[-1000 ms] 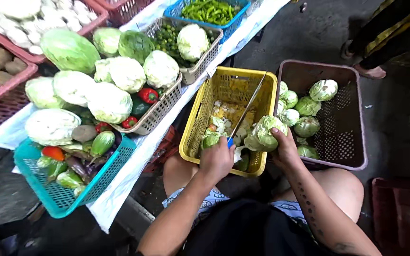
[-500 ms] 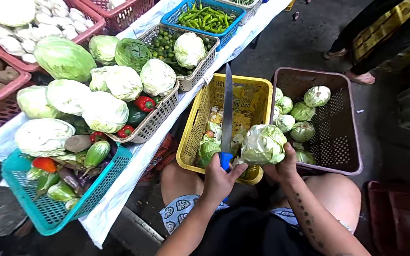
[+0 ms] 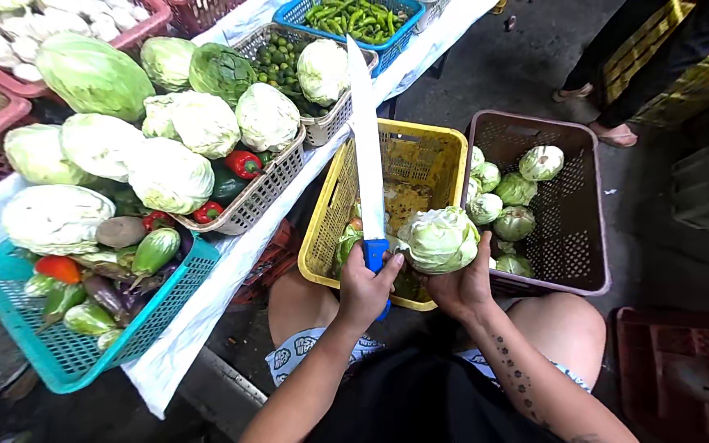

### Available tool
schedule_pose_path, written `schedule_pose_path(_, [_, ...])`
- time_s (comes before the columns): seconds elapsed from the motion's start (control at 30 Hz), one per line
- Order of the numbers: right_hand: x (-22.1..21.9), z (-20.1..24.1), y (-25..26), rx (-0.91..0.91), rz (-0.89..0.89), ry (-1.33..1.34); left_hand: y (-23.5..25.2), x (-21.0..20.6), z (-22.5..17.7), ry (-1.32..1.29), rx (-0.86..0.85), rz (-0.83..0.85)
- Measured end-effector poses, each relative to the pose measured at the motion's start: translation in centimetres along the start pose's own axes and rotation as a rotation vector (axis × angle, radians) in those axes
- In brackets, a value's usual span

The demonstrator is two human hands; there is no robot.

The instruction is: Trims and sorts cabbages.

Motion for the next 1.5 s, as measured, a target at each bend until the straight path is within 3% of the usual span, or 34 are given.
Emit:
schedule_pose_path(0.2, [-0.1,1.0,-0.2,-0.029,-0.025,-0.077,0.2,1.7,-0.7,0.113,-0.100,-0.122])
schedule_pose_path(0.37, [0.4,0.6,0.0,-0.144,0.007,-0.224,1.0,1.2,-1.5,0.279,-0.138,0.045])
schedule_pose_path(0.53, [0.7,1.1,-0.1,-0.188,0.002,-0.240,1.3,1.6,-3.2,0.444,-0.234,-0.043])
schedule_pose_path(0.67, [1.4,1.7,0.0,-0.109,-0.091,-0.304,1.1,1.3,-5.3,0.505,-0.374,-0.116])
schedule_pose_path(0.9, [1.0,0.6,1.3,-0.056,-0.173,-0.167,-0.3,-2.3,-5.3,0.271,-0.354,0.070])
schedule_pose_path(1.13, [2.5,2.7,1.8,-0.016,-0.222,-0.062,-1.9,0.0,-5.0,0.135,-0.350,0.060])
schedule_pose_path(1.23, [1.3,4.0,1.6,0.010,-0.127,-0.004,-1.7,1.7,-4.3,0.080,-0.275,0.010])
schedule_pose_path(1.4, [-2.8,6.5,-0.9,0.069,0.273,0.033,-1.6,4.2,-4.3,-0.041,-0.233,-0.069])
schedule_pose_path(1.5, [-3.3,6.8,-1.4,0.077,0.322,0.018,-0.9,4.6,-3.6,-0.012,-0.204,-0.117])
Point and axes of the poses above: each hand's wrist, its own y-axis towards the middle knuckle, its own x-axis out of the back of the hand, z = x × y, the point moved 7 cm from there along y, towards the middle knuckle, and after that the axes turned 8 degrees about y, right-handed, at the moved point
